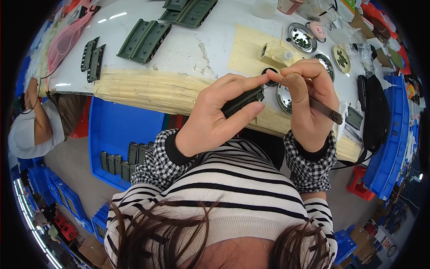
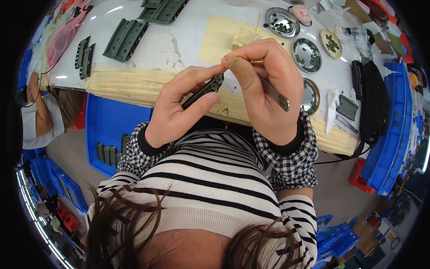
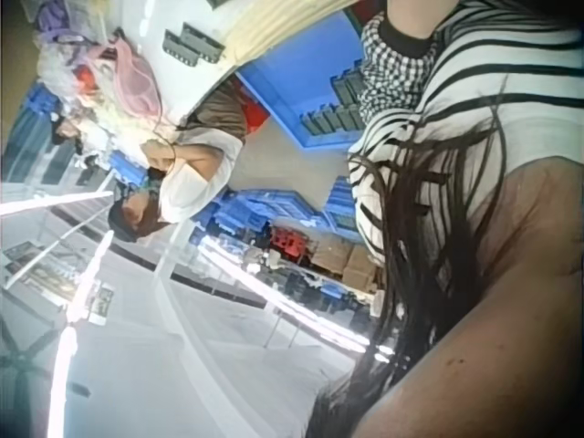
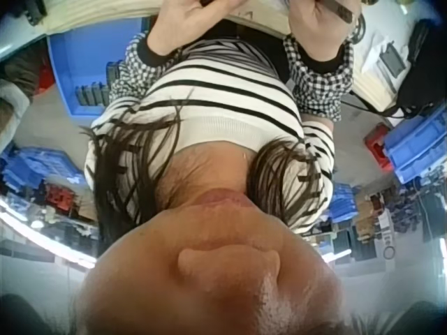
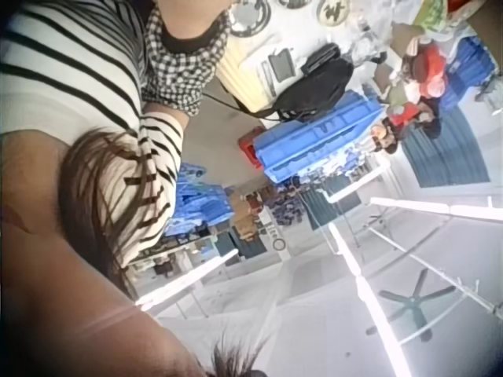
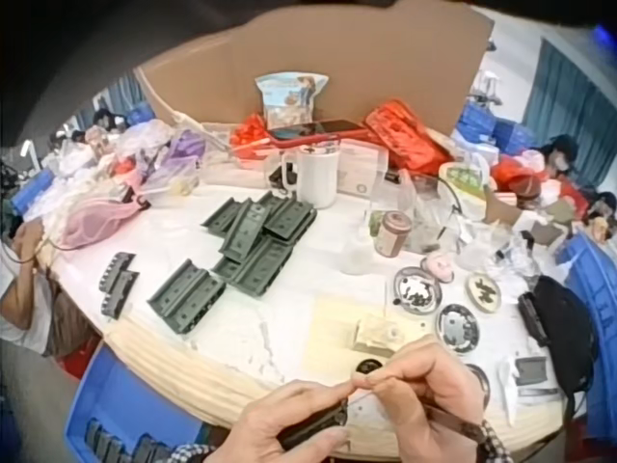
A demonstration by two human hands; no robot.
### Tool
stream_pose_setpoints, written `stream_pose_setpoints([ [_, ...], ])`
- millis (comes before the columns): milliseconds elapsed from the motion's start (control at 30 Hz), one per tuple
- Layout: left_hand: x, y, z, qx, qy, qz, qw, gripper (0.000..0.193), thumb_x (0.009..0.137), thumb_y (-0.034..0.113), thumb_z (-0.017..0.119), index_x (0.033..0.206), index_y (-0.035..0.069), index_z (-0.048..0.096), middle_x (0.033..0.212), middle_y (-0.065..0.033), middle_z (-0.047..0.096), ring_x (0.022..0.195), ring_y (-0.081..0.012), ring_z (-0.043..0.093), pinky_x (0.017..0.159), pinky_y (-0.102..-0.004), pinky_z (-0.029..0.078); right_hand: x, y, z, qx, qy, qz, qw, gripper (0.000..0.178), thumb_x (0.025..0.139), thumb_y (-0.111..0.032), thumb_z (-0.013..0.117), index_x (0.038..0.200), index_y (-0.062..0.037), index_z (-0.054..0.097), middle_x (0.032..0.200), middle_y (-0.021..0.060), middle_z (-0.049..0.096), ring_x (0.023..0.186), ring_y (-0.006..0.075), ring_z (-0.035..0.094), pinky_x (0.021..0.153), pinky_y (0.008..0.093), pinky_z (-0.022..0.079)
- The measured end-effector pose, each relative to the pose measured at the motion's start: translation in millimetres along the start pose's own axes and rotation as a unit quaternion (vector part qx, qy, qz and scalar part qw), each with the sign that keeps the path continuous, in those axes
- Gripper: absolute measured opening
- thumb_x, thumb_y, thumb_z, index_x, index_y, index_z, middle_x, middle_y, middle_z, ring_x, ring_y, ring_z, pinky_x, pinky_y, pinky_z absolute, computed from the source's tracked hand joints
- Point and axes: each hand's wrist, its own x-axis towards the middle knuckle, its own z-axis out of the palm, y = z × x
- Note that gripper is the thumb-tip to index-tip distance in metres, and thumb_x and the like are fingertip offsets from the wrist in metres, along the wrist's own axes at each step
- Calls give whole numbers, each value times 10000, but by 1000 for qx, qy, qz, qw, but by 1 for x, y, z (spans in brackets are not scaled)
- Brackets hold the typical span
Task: The recorder is assembling small parts onto a toy tank hull using a metal tool.
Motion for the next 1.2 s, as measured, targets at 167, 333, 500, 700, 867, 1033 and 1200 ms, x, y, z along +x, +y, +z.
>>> stream_pose_setpoints([
  [167, -1, 3, -3, -8, -16, -46, 999, 440, 896, 81, 589, 1325, 23, 507, 1096, -68, 576, 916, -107, 513, 816, -242, 419, 3, 0, -3, 60, 71, 23, 995, 97, 924, -40, 575, 972, 43, 575, 898, 71, 605, 785, 112, 626, 707, 210, 501],
  [333, 0, -12, -5, -217, -29, -35, 975, 551, 943, 226, 562, 1392, -31, 372, 1305, -185, 509, 1133, -190, 531, 969, -315, 416, 27, 19, -19, -250, 146, -92, 953, 64, 872, -6, 613, 929, 2, 640, 806, 58, 592, 655, 94, 570, 574, 221, 447],
  [500, 2, -23, -13, -322, -81, -20, 943, 710, 930, 389, 556, 1406, -70, 301, 1370, -273, 433, 1216, -343, 509, 1019, -409, 408, 28, 29, -22, -360, 86, -74, 926, 149, 771, 26, 630, 909, -29, 647, 839, 84, 569, 665, 231, 568, 557, 291, 453],
  [700, 0, -28, -14, -381, -89, -12, 920, 744, 924, 424, 549, 1409, -75, 286, 1378, -277, 420, 1207, -358, 513, 1011, -436, 410, 26, 34, -26, -349, 28, -54, 935, 222, 747, 35, 629, 956, -38, 647, 862, 91, 571, 688, 247, 582, 601, 315, 467],
  [867, -2, -24, -15, -416, -98, -48, 903, 747, 932, 450, 518, 1409, -74, 283, 1383, -275, 413, 1201, -357, 517, 1012, -446, 404, 25, 17, -21, -318, 58, -23, 946, 220, 815, 29, 596, 1015, -32, 668, 830, 72, 558, 654, 168, 505, 576, 281, 408],
  [1033, -2, -24, -14, -392, -117, -33, 912, 736, 939, 445, 508, 1411, -73, 282, 1384, -271, 415, 1208, -332, 517, 1014, -429, 404, 5, -22, -16, -243, 52, -87, 965, 460, 991, -350, 420, 957, 27, 681, 805, 88, 562, 675, 173, 514, 660, 300, 432],
  [1200, -1, -22, -8, -397, -127, -30, 908, 735, 946, 428, 501, 1431, -61, 245, 1379, -270, 420, 1207, -315, 519, 1024, -416, 393, -11, -50, -31, -192, -10, -144, 971, 734, 959, -571, 303, 911, 53, 686, 810, 147, 625, 700, 240, 583, 757, 380, 485],
])
